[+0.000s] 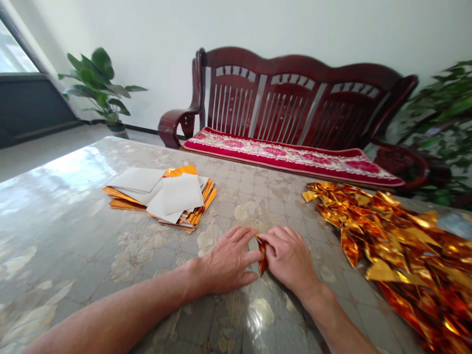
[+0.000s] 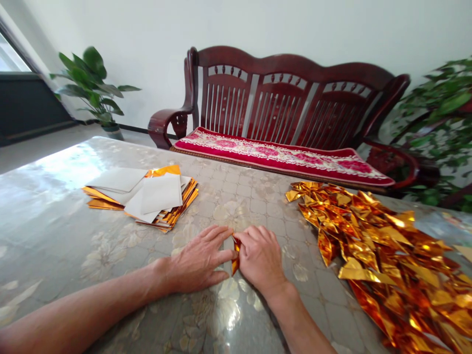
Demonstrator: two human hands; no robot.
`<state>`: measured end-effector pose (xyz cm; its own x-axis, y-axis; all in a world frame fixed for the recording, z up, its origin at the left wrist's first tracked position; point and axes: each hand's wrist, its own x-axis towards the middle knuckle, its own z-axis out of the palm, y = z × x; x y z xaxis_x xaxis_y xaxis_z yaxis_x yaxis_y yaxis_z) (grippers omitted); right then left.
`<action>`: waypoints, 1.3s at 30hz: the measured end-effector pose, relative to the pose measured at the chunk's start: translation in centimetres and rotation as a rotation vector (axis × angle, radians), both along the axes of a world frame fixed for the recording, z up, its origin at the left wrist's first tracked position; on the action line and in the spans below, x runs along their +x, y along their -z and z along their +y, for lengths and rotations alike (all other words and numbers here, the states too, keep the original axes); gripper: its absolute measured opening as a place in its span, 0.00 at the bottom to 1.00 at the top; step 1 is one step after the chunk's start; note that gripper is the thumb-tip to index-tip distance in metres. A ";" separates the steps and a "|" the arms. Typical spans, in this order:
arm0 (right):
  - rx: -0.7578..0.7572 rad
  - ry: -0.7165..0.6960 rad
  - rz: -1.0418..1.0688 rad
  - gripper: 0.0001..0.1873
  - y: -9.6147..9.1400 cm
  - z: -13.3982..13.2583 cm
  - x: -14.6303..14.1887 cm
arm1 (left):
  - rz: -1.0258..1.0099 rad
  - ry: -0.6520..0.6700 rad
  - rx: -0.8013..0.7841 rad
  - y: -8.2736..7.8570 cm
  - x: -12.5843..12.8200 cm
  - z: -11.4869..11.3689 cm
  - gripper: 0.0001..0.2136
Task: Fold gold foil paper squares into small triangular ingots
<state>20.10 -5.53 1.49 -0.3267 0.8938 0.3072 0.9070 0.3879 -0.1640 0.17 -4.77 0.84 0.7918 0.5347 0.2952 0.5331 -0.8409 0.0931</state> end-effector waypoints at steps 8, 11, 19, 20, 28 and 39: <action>-0.122 0.181 0.074 0.03 0.1 0.4 0.9 | 0.026 -0.019 -0.009 0.1 0.0 -0.1 0.18; -0.138 0.193 0.063 0.04 0.2 0.3 0.8 | 0.032 -0.029 -0.012 0.2 -0.1 -0.2 0.19; -0.076 0.122 0.003 0.06 0.4 0.1 0.8 | 0.035 -0.029 -0.029 0.2 0.0 -0.1 0.19; -0.073 0.099 -0.008 0.06 0.4 0.1 0.9 | 0.038 -0.030 -0.030 0.2 -0.1 -0.1 0.19; -0.034 -0.087 -0.019 0.07 0.4 0.5 1.6 | 0.040 -0.027 -0.044 -0.2 -0.1 -0.1 0.18; -0.048 -0.157 0.015 0.08 0.4 0.4 2.1 | 0.033 -0.023 -0.036 -0.3 -0.1 -0.1 0.18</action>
<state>22.15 -5.12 1.04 -0.4593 0.8459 0.2710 0.8332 0.5161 -0.1988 0.06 -4.86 1.11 0.7884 0.5626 0.2489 0.5554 -0.8249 0.1051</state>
